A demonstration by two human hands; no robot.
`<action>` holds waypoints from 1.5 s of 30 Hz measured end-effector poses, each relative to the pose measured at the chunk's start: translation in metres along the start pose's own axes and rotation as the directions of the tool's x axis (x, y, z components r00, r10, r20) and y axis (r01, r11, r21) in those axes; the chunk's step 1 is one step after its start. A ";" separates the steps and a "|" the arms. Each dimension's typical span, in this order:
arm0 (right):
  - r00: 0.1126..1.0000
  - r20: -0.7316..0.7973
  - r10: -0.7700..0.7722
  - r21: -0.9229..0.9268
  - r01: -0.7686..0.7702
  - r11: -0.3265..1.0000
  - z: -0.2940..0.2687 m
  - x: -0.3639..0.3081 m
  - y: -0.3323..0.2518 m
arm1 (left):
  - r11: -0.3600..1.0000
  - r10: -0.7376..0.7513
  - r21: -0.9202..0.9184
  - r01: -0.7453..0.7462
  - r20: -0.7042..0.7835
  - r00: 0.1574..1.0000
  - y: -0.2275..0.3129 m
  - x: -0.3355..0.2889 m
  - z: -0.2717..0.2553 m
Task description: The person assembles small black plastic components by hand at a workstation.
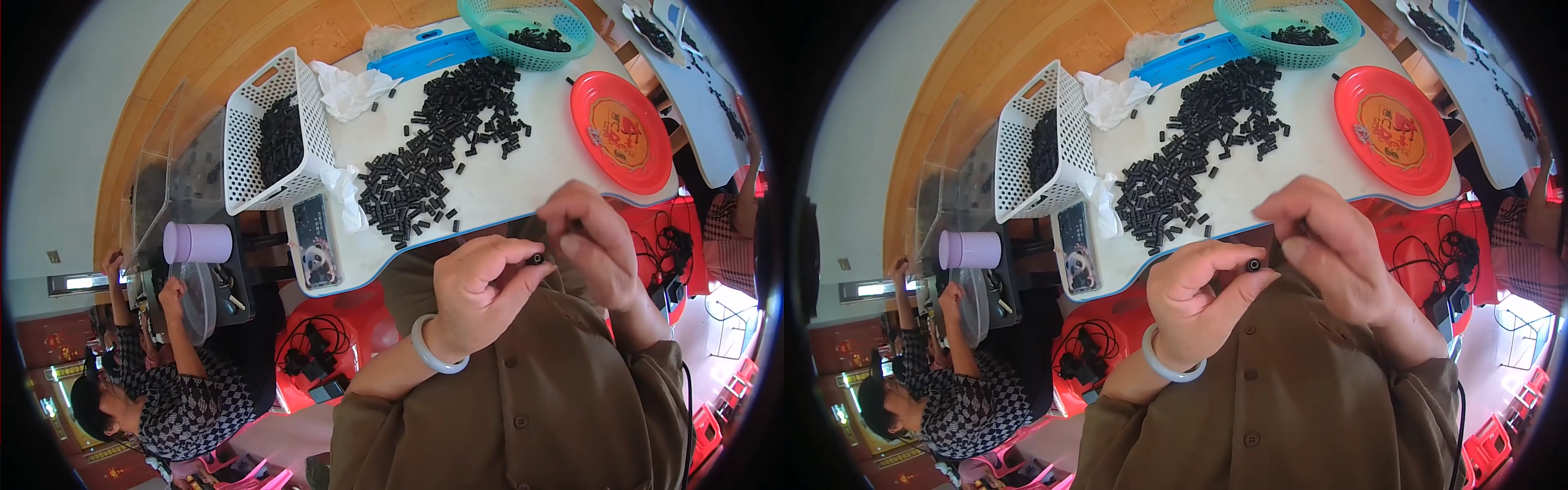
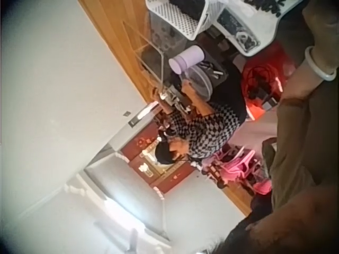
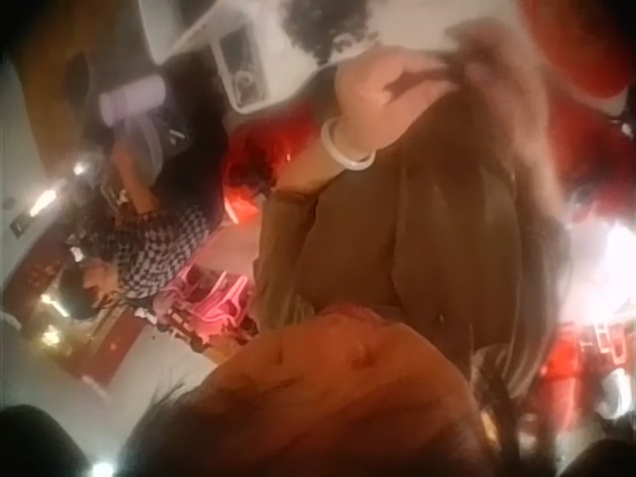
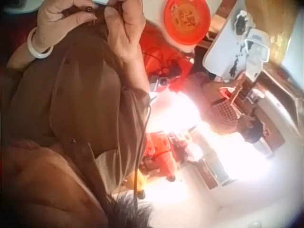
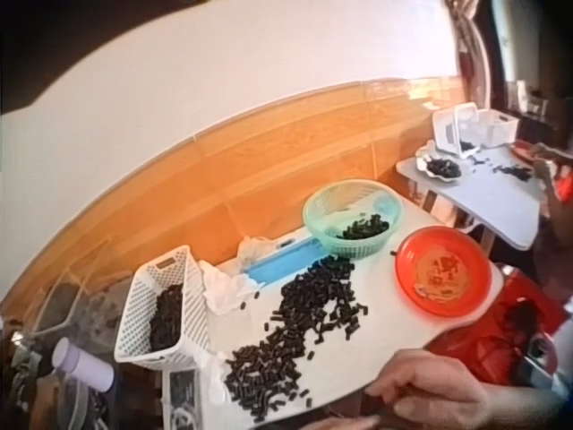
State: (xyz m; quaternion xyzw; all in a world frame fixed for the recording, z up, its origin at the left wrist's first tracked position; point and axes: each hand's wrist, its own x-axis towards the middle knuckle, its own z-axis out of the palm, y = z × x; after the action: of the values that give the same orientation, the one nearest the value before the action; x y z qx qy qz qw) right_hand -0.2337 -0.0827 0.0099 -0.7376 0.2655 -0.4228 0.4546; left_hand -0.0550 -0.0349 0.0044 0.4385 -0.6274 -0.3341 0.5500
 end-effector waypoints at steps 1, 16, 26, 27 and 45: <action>0.973 -0.029 0.227 0.230 -0.215 0.949 0.003 -0.003 0.005 | 0.999 -0.020 -0.027 0.020 0.021 1.000 0.001 -0.001 -0.001; 0.964 0.049 0.260 0.592 -0.238 0.770 0.015 -0.022 0.040 | 0.983 -0.073 -0.167 0.071 -0.008 0.997 -0.013 -0.012 0.000; 0.951 0.108 0.290 0.928 -0.201 0.313 0.019 -0.014 0.017 | 0.984 -0.029 -0.175 0.032 0.020 0.999 -0.011 -0.012 -0.002; 0.962 0.086 0.258 0.922 -0.175 0.344 0.020 -0.014 0.015 | 0.984 -0.030 -0.175 0.032 0.020 0.999 -0.011 -0.012 -0.002; 0.990 -0.139 0.039 -0.347 -0.086 0.934 0.062 0.029 0.142 | 0.973 -0.224 -0.092 0.211 -0.175 0.959 -0.017 -0.038 -0.029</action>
State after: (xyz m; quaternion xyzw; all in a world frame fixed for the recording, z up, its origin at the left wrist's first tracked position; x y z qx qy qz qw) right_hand -0.1666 -0.1410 -0.1200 -0.7692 0.3892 -0.4009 0.3101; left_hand -0.0232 -0.0050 -0.0205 0.5136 -0.5093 -0.3730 0.5812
